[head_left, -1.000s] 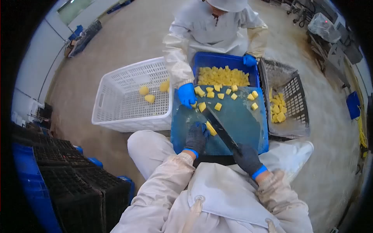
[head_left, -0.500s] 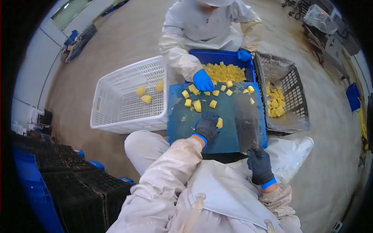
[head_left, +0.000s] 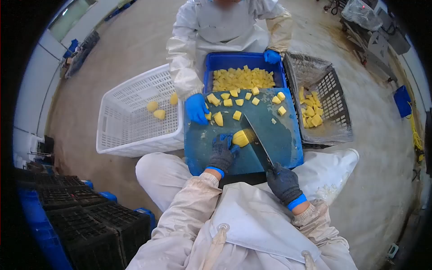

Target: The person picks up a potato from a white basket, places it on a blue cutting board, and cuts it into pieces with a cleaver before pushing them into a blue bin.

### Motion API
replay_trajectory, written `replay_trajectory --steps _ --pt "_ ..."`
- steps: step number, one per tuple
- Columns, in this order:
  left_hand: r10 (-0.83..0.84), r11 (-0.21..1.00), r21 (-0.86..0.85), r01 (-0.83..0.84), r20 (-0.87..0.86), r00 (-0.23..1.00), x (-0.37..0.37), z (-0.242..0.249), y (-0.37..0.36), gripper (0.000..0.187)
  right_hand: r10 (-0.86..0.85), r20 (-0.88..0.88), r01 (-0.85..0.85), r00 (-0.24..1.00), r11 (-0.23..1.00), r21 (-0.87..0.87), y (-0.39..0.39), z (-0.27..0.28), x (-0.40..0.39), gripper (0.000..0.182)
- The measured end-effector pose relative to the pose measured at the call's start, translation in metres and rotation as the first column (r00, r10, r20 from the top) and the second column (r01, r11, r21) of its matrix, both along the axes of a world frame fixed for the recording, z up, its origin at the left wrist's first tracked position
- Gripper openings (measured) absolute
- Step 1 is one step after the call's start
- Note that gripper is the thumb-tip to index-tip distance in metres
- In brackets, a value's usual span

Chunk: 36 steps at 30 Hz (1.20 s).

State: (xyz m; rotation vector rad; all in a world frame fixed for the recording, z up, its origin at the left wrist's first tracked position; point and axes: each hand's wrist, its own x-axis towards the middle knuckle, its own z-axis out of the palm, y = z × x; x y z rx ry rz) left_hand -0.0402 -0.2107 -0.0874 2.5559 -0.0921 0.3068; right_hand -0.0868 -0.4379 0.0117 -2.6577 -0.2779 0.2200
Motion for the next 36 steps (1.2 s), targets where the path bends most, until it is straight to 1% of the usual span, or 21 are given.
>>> replay_trajectory --steps 4,6,9,11,12,14,16,17,18,19,20,21,22,24,25,27,30,33,34,35,36 --pt "-0.001 0.999 -0.035 0.000 -0.020 1.000 0.003 0.005 0.001 0.043 0.003 -0.065 -0.007 0.998 0.999 -0.051 0.004 0.008 0.000 0.026" --pt "-0.006 0.999 -0.046 0.002 -0.088 0.996 0.004 0.007 0.001 0.042 0.000 -0.103 -0.008 0.995 0.997 -0.081 0.006 0.009 0.000 0.026" --pt "0.007 1.000 -0.025 -0.008 -0.053 0.999 0.004 0.004 0.000 0.041 0.018 -0.114 -0.026 0.993 0.997 -0.073 0.008 0.008 -0.002 0.027" --pt "0.020 1.000 -0.019 -0.021 -0.059 0.998 0.005 0.003 -0.002 0.041 0.026 -0.154 -0.050 0.988 0.987 -0.153 0.013 0.010 -0.003 0.028" --pt "0.032 0.999 -0.010 -0.032 -0.067 0.997 0.004 0.001 -0.001 0.040 0.026 -0.157 -0.050 0.987 0.987 -0.151 0.015 0.002 -0.002 0.028" --pt "0.024 1.000 0.005 -0.023 -0.051 0.998 0.004 -0.003 -0.001 0.040 0.124 -0.087 -0.134 0.988 0.983 -0.124 0.018 -0.022 0.002 0.030" --pt "0.018 1.000 0.017 -0.017 -0.028 0.999 0.005 0.001 -0.002 0.040 0.107 -0.082 -0.117 0.991 0.985 -0.126 0.022 -0.030 0.008 0.030" --pt "0.016 1.000 0.028 -0.014 -0.065 0.998 0.005 0.003 -0.002 0.039 0.094 -0.084 -0.104 0.992 0.986 -0.127 0.024 -0.032 0.009 0.031" --pt "0.010 0.999 0.039 -0.006 -0.102 0.995 0.004 0.005 -0.001 0.039 0.090 -0.082 -0.100 0.993 0.987 -0.126 0.024 -0.028 0.002 0.031" --pt "0.008 0.999 0.040 -0.004 -0.091 0.996 0.005 0.007 -0.001 0.039 0.056 -0.052 -0.060 0.997 0.995 -0.080 0.024 -0.018 -0.002 0.032" --pt "0.022 1.000 -0.004 -0.023 -0.057 0.998 0.004 0.008 -0.001 0.038 0.027 -0.027 -0.028 0.999 0.999 -0.037 0.024 -0.008 -0.002 0.032" --pt "0.038 0.998 -0.052 -0.040 -0.042 0.998 -0.003 0.004 -0.003 0.037 0.034 -0.037 -0.035 0.999 0.998 -0.044 0.023 0.001 -0.006 0.032" --pt "0.040 0.997 -0.056 -0.043 -0.056 0.998 -0.008 -0.002 -0.004 0.037 0.029 -0.069 -0.032 0.997 0.999 -0.041 0.024 0.008 -0.013 0.032" --pt "-0.006 0.998 0.064 0.004 0.035 0.999 0.003 -0.003 -0.001 0.036 0.020 -0.081 -0.023 0.996 0.999 -0.033 0.028 0.014 -0.015 0.032" --pt "-0.008 0.998 0.062 0.005 0.040 0.999 0.004 -0.001 -0.001 0.036 0.027 -0.095 -0.032 0.995 0.998 -0.051 0.028 0.015 -0.017 0.032" --pt "0.005 1.000 -0.003 -0.006 -0.053 0.999 0.004 0.001 0.000 0.035 0.035 -0.112 -0.043 0.993 0.997 -0.069 0.029 0.016 -0.016 0.032" --pt "0.029 0.998 0.052 -0.028 -0.018 0.999 0.002 0.002 -0.002 0.035 0.054 -0.158 -0.072 0.986 0.992 -0.107 0.031 0.013 -0.016 0.031" --pt "0.030 1.000 0.005 -0.029 -0.067 0.997 0.002 0.006 -0.002 0.035 0.036 -0.174 -0.057 0.984 0.991 -0.120 0.034 -0.007 -0.015 0.028" --pt "0.027 1.000 0.006 -0.027 -0.065 0.998 0.003 0.007 -0.002 0.035 0.089 -0.142 -0.109 0.986 0.984 -0.140 0.034 -0.023 -0.012 0.028" --pt "0.017 1.000 0.015 -0.015 -0.116 0.993 0.004 0.009 -0.001 0.035 0.143 -0.108 -0.159 0.984 0.974 -0.160 0.033 -0.035 -0.011 0.027" --pt "0.007 1.000 0.024 -0.003 -0.168 0.986 0.005 0.009 -0.001 0.036 0.141 -0.103 -0.156 0.985 0.975 -0.159 0.034 -0.032 -0.008 0.027"
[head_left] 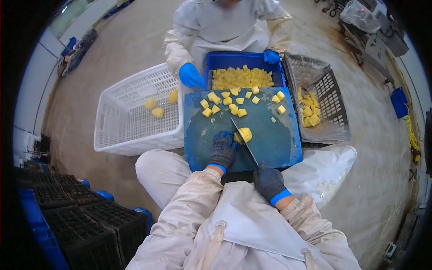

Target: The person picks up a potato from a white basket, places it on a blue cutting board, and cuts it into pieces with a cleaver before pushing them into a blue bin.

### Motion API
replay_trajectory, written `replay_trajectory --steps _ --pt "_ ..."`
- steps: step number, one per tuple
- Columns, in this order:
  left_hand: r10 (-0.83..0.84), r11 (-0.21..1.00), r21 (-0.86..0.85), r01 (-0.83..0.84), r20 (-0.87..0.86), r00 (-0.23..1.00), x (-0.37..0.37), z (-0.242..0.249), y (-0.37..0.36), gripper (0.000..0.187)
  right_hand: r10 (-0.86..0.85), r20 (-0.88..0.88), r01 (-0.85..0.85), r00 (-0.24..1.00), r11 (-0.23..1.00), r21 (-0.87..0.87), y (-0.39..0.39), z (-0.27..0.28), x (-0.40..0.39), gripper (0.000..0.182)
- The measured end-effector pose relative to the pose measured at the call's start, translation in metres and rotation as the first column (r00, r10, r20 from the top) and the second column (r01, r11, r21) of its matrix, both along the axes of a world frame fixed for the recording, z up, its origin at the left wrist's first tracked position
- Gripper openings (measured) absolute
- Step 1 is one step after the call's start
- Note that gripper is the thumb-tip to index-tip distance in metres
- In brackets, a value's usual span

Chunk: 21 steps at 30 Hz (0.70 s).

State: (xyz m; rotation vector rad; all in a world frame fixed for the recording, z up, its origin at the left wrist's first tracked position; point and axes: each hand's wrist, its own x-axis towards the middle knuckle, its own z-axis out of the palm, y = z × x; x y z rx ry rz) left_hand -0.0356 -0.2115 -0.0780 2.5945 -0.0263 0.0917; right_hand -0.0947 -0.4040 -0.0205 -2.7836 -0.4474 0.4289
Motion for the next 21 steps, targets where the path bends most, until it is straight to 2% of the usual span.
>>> replay_trajectory --steps 2,4,6,7,9,10,12,13,15,16,17,19,21 --pt "-0.021 1.000 0.015 0.021 0.029 0.999 -0.006 0.002 0.000 0.036 -0.108 -0.025 0.111 0.994 0.988 0.112 0.002 0.010 0.005 0.029" --pt "-0.022 0.999 0.025 0.020 0.077 0.997 0.006 0.001 0.006 0.037 -0.104 0.016 0.100 0.994 0.982 0.161 -0.011 0.019 0.005 0.028" --pt "-0.086 0.973 -0.214 0.086 0.011 0.996 0.004 -0.004 0.025 0.037 -0.110 0.047 0.098 0.993 0.972 0.215 -0.022 0.042 -0.001 0.023" --pt "-0.083 0.974 -0.210 0.083 0.010 0.997 0.005 0.008 0.037 0.037 -0.107 0.045 0.095 0.993 0.971 0.219 -0.029 0.048 0.000 0.023" --pt "-0.128 0.991 -0.069 0.119 -0.151 0.980 0.011 0.032 0.066 0.036 0.141 0.139 -0.159 0.980 0.979 0.126 -0.050 0.056 0.006 0.023" --pt "-0.129 0.991 -0.067 0.120 -0.146 0.981 0.013 0.034 0.079 0.036 0.205 0.090 -0.212 0.975 0.974 0.079 -0.057 0.059 0.012 0.023" --pt "0.003 0.998 -0.062 -0.010 -0.113 0.994 0.014 0.037 0.104 0.034 0.269 0.084 -0.274 0.960 0.960 0.056 -0.065 0.058 0.020 0.022" --pt "0.008 0.998 -0.061 -0.014 -0.109 0.994 0.013 0.044 0.112 0.034 0.332 0.073 -0.335 0.940 0.942 0.034 -0.067 0.058 0.025 0.023" --pt "0.018 0.999 -0.050 -0.019 -0.016 1.000 0.008 0.055 0.124 0.034 0.369 0.044 -0.369 0.928 0.929 -0.001 -0.068 0.060 0.036 0.023" --pt "0.076 0.995 -0.071 -0.075 0.007 0.997 0.005 0.045 0.128 0.033 0.401 0.012 -0.400 0.916 0.916 -0.038 -0.068 0.061 0.042 0.023" --pt "0.076 0.995 -0.073 -0.075 0.009 0.997 0.003 0.042 0.131 0.033 0.401 0.012 -0.400 0.916 0.916 -0.039 -0.070 0.059 0.049 0.023" --pt "0.087 0.993 -0.067 -0.095 -0.120 0.989 0.003 0.040 0.131 0.032 0.418 -0.015 -0.417 0.908 0.903 -0.102 -0.071 0.056 0.065 0.026" --pt "0.079 0.993 -0.076 -0.085 -0.085 0.993 0.004 0.037 0.127 0.031 0.415 -0.066 -0.420 0.907 0.899 -0.124 -0.073 0.059 0.083 0.028"
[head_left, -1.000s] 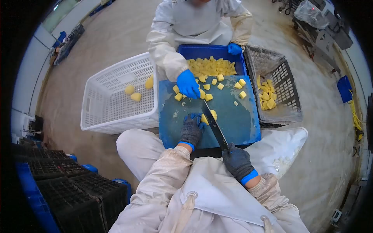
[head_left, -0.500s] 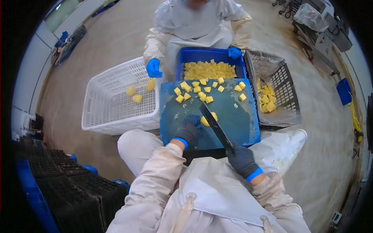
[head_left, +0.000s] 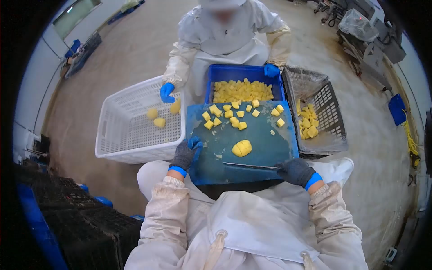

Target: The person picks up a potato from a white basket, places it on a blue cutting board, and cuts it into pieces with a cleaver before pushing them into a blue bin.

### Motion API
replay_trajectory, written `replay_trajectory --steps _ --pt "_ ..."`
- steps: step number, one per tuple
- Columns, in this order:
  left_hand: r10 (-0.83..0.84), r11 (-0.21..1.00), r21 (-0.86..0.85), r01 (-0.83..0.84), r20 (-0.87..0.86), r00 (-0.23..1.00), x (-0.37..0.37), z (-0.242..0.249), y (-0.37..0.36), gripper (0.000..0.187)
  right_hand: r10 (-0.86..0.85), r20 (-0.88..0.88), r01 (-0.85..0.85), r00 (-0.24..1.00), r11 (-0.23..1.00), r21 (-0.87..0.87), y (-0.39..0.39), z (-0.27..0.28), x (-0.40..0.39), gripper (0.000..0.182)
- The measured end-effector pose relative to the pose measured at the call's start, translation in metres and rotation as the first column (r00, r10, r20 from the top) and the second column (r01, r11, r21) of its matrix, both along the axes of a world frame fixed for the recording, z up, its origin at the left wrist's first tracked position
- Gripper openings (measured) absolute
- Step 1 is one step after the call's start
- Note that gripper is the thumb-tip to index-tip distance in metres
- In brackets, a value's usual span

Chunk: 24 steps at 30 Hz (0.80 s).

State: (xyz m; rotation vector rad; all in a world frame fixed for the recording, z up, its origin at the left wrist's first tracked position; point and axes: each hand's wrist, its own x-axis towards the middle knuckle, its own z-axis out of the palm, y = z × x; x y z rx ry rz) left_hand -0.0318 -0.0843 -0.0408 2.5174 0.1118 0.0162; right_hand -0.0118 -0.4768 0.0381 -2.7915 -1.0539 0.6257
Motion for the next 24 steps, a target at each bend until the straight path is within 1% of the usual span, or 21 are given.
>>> replay_trajectory --steps 2,3,4,6,7,8,10,11,13,14,16,17,19,20,22,23,24 --pt "-0.008 1.000 -0.003 0.008 0.033 0.999 0.001 0.000 -0.002 0.030 0.038 -0.050 -0.040 0.998 0.998 -0.039 -0.006 -0.010 0.017 0.029" --pt "-0.009 1.000 -0.018 0.010 0.042 0.999 0.001 0.001 -0.003 0.029 0.019 0.007 -0.019 1.000 1.000 -0.023 -0.011 -0.022 0.023 0.027" --pt "-0.013 0.999 -0.034 0.015 0.050 0.999 0.003 0.001 -0.004 0.029 0.009 0.011 -0.008 1.000 1.000 -0.028 -0.012 -0.026 0.028 0.027" --pt "-0.011 0.999 -0.043 0.014 0.070 0.997 0.004 0.001 -0.006 0.029 -0.003 0.068 -0.001 0.998 0.998 0.059 -0.011 -0.027 0.042 0.026" --pt "0.005 0.999 -0.045 -0.001 0.083 0.997 0.004 0.002 -0.007 0.029 -0.035 0.009 0.036 0.999 0.999 -0.035 -0.002 -0.013 0.047 0.028" --pt "-0.001 0.999 -0.046 0.005 0.085 0.996 0.004 0.003 -0.008 0.029 -0.041 0.011 0.042 0.999 0.998 -0.036 0.000 -0.015 0.054 0.028" --pt "0.033 0.999 -0.020 -0.032 0.038 0.999 0.005 0.005 -0.008 0.029 -0.125 0.061 0.131 0.990 0.985 -0.116 0.004 -0.021 0.066 0.028" --pt "0.032 0.999 -0.017 -0.032 0.038 0.999 0.005 0.002 -0.007 0.029 -0.125 0.060 0.131 0.990 0.985 -0.113 0.005 -0.023 0.067 0.028" --pt "0.021 0.998 -0.054 -0.019 0.050 0.999 0.005 -0.002 -0.003 0.030 -0.218 0.214 0.210 0.952 0.976 0.057 0.012 -0.022 0.067 0.028" --pt "0.024 0.998 -0.052 -0.021 0.050 0.998 0.005 -0.004 -0.001 0.030 -0.216 0.213 0.208 0.953 0.976 0.059 0.014 -0.020 0.064 0.028" --pt "0.027 0.998 -0.052 -0.022 0.097 0.995 0.005 -0.003 -0.003 0.030 -0.296 0.282 0.257 0.912 0.952 0.170 0.016 -0.012 0.052 0.028" --pt "0.028 0.998 -0.052 -0.023 0.097 0.995 0.004 -0.003 -0.004 0.030 -0.295 0.283 0.255 0.913 0.952 0.169 0.012 -0.014 0.048 0.028" --pt "0.044 0.998 -0.044 -0.041 0.075 0.996 0.005 0.002 -0.006 0.028 -0.232 0.272 0.159 0.934 0.951 0.267 0.003 -0.016 0.039 0.027" --pt "0.044 0.998 -0.045 -0.041 0.074 0.996 0.005 0.003 -0.007 0.028 -0.232 0.271 0.159 0.934 0.951 0.266 0.000 -0.017 0.034 0.027" --pt "0.023 1.000 0.000 -0.024 0.106 0.994 0.004 0.007 -0.010 0.026 -0.164 0.165 0.155 0.973 0.986 0.068 -0.002 -0.010 0.023 0.028" --pt "0.026 1.000 -0.001 -0.026 0.106 0.994 0.003 0.005 -0.010 0.026 -0.161 0.164 0.152 0.973 0.986 0.067 -0.003 -0.012 0.018 0.028" --pt "0.000 1.000 -0.009 0.001 0.153 0.988 0.003 0.003 -0.009 0.026 -0.136 0.170 0.126 0.976 0.990 0.069 -0.004 -0.013 0.014 0.027"
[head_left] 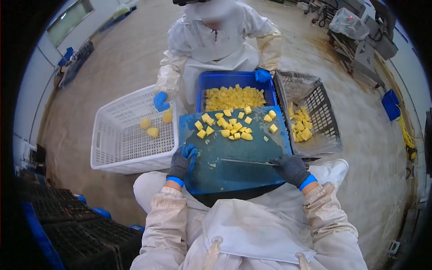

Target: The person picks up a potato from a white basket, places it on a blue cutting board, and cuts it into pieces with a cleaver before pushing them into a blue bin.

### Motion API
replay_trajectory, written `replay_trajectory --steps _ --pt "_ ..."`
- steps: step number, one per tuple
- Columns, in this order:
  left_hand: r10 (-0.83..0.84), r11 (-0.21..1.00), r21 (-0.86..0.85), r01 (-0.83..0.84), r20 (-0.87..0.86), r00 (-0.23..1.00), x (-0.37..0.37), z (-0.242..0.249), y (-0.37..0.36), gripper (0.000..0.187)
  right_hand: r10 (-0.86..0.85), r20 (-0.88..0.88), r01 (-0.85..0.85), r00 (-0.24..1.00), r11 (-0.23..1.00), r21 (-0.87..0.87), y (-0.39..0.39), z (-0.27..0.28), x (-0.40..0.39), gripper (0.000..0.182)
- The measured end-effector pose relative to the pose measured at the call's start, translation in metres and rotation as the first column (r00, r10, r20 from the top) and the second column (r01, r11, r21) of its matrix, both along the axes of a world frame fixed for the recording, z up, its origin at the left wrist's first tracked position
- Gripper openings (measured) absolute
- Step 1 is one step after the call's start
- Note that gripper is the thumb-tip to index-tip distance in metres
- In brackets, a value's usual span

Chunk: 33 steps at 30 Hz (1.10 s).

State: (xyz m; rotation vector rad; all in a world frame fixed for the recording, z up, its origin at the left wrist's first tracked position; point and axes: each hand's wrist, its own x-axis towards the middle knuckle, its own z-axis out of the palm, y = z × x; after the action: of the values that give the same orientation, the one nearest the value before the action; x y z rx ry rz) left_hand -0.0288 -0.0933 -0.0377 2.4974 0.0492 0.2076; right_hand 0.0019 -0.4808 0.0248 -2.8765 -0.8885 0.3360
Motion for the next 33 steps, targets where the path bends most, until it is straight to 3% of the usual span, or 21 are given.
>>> replay_trajectory --steps 5,7,8,10,12,14,17,20,22,23,24,26,27,30,33 --pt "0.024 1.000 -0.001 -0.023 0.011 1.000 0.001 -0.006 0.000 0.026 0.075 0.028 -0.076 0.997 0.996 0.048 0.003 0.002 -0.008 0.026" --pt "0.013 0.989 -0.148 0.002 0.099 0.995 0.001 0.008 0.007 0.029 0.068 0.045 -0.076 0.997 0.978 0.193 0.004 0.001 -0.006 0.025" --pt "0.060 0.991 -0.128 -0.047 0.100 0.993 0.001 0.015 0.018 0.029 0.074 0.026 -0.077 0.997 0.981 0.175 0.003 -0.002 -0.002 0.026" --pt "0.211 0.886 -0.422 -0.190 0.004 0.977 0.004 0.029 0.045 0.033 0.072 0.019 -0.074 0.997 0.989 0.127 0.006 -0.003 0.002 0.024" --pt "0.321 0.782 -0.593 -0.192 0.119 0.940 0.005 0.044 0.080 0.035 0.093 0.006 -0.093 0.996 0.986 0.139 0.012 0.002 0.007 0.023" --pt "0.444 0.700 -0.628 -0.339 0.011 0.896 -0.001 0.084 0.107 0.035 0.123 -0.012 -0.121 0.992 0.988 0.098 0.014 -0.002 0.013 0.023" --pt "0.490 0.765 -0.539 -0.353 0.130 0.862 -0.009 0.074 0.171 0.034 0.141 -0.039 -0.139 0.989 0.989 0.043 0.022 -0.005 0.019 0.023" --pt "0.549 0.714 -0.511 -0.479 -0.017 0.836 -0.018 0.079 0.200 0.032 0.131 -0.059 -0.133 0.990 0.991 -0.025 0.024 -0.011 0.021 0.023" --pt "0.497 0.732 -0.451 -0.512 -0.162 0.853 -0.016 0.068 0.219 0.031 0.064 -0.153 -0.076 0.986 0.994 -0.073 0.027 -0.012 0.021 0.024" --pt "0.476 0.797 -0.376 -0.473 -0.091 0.875 -0.013 0.042 0.236 0.031 0.074 -0.162 -0.089 0.984 0.993 -0.083 0.027 -0.015 0.021 0.024" --pt "0.486 0.786 -0.381 -0.487 -0.106 0.868 -0.007 0.033 0.243 0.031 0.093 -0.119 -0.107 0.988 0.987 -0.118 0.027 -0.017 0.020 0.024" --pt "0.364 0.904 -0.190 -0.383 -0.129 0.922 0.011 0.016 0.250 0.031 0.117 -0.092 -0.131 0.989 0.978 -0.163 0.030 -0.019 0.020 0.024" --pt "0.297 0.921 -0.179 -0.345 -0.250 0.922 0.025 0.010 0.251 0.032 0.111 -0.076 -0.120 0.991 0.986 -0.114 0.032 -0.017 0.021 0.020" --pt "0.065 0.992 -0.058 -0.112 -0.529 0.846 0.080 -0.026 0.250 0.041 0.091 -0.106 -0.101 0.990 0.991 -0.092 0.040 -0.015 0.027 0.016" --pt "0.031 0.991 0.117 0.059 -0.649 0.761 0.125 -0.070 0.232 0.059 0.112 -0.089 -0.117 0.990 0.991 -0.059 0.042 -0.012 0.033 0.018"
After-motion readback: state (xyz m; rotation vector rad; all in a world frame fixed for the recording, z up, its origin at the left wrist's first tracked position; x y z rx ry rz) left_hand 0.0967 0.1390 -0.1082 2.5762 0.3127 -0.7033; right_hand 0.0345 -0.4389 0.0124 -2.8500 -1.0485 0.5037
